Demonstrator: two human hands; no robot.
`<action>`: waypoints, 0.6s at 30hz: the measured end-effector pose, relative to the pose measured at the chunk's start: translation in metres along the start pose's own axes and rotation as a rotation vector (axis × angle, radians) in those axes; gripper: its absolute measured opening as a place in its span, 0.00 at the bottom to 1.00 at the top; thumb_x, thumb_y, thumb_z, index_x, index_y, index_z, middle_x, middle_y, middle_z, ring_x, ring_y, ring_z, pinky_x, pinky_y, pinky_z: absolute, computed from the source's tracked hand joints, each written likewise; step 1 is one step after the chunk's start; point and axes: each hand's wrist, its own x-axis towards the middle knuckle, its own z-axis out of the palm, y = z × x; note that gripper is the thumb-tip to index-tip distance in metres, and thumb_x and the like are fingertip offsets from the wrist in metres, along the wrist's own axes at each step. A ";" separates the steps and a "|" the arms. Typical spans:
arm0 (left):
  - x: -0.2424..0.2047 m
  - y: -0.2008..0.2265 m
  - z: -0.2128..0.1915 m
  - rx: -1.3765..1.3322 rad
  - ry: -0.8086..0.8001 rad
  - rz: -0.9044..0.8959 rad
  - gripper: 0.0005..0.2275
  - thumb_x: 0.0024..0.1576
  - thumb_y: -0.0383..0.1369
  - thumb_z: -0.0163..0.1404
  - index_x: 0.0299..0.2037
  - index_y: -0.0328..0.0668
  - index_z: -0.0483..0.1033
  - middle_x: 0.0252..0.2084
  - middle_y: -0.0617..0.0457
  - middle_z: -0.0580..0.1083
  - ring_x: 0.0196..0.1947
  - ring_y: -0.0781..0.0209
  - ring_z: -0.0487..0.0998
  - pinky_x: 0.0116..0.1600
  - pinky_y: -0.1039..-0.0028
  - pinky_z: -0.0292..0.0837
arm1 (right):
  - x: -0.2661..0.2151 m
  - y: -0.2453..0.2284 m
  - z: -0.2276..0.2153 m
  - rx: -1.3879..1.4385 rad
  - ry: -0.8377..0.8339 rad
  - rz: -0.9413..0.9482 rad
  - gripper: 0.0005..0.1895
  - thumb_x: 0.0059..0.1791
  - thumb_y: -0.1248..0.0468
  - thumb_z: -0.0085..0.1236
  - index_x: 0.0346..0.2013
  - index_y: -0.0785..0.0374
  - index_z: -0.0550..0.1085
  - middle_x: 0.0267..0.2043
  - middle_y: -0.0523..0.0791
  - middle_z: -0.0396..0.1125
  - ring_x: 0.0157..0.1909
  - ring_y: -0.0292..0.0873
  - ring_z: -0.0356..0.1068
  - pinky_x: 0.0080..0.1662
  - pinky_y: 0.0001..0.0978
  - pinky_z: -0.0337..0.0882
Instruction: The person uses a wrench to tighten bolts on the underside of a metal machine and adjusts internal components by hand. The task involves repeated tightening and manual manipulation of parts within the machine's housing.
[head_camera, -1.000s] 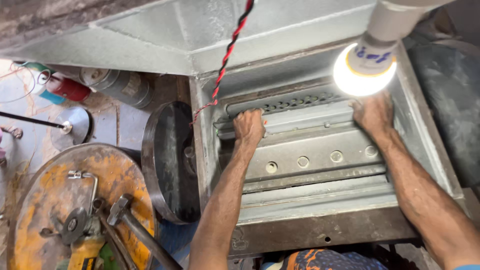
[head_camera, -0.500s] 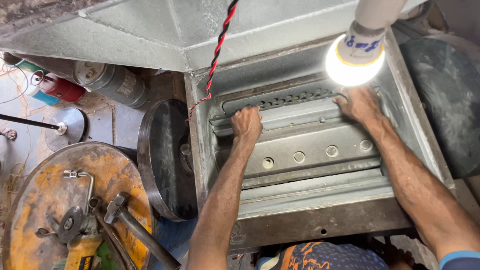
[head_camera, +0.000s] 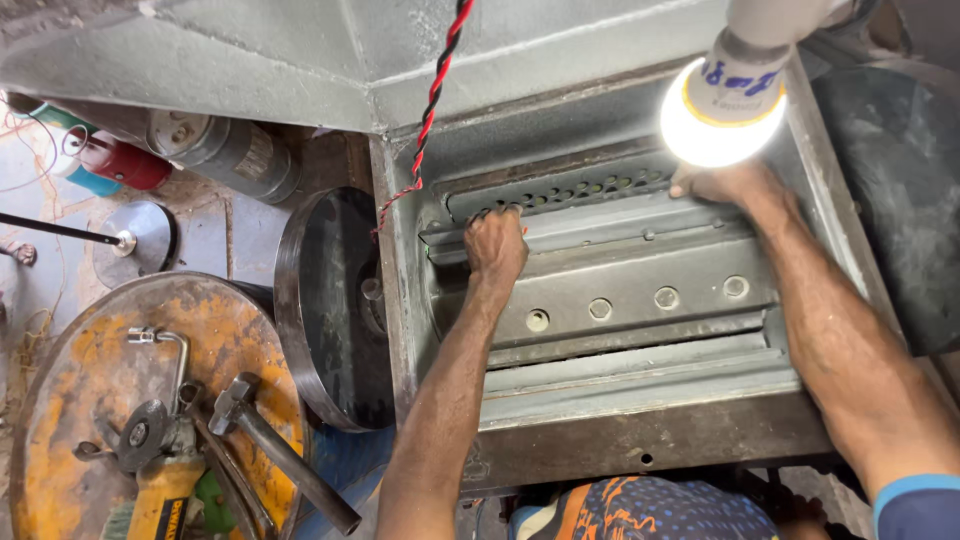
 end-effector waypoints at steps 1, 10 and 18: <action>-0.001 0.000 0.000 -0.001 -0.032 -0.020 0.08 0.47 0.22 0.59 0.37 0.38 0.84 0.34 0.42 0.81 0.35 0.47 0.84 0.45 0.58 0.78 | 0.003 0.000 0.000 -0.043 -0.003 0.008 0.14 0.38 0.62 0.75 0.37 0.59 0.84 0.41 0.46 0.78 0.48 0.46 0.73 0.55 0.41 0.69; -0.006 0.004 -0.007 -0.046 -0.001 -0.016 0.07 0.48 0.24 0.59 0.37 0.35 0.83 0.34 0.40 0.80 0.35 0.45 0.83 0.47 0.55 0.76 | -0.001 -0.008 -0.013 -0.067 -0.176 0.064 0.16 0.42 0.56 0.72 0.41 0.58 0.83 0.43 0.47 0.78 0.46 0.47 0.75 0.54 0.45 0.71; -0.010 0.005 -0.011 0.023 -0.005 -0.010 0.07 0.49 0.21 0.56 0.36 0.36 0.83 0.36 0.41 0.80 0.38 0.46 0.83 0.50 0.59 0.76 | -0.029 -0.034 -0.006 -0.377 0.038 -0.110 0.28 0.37 0.47 0.75 0.37 0.66 0.78 0.32 0.52 0.73 0.38 0.53 0.73 0.44 0.47 0.72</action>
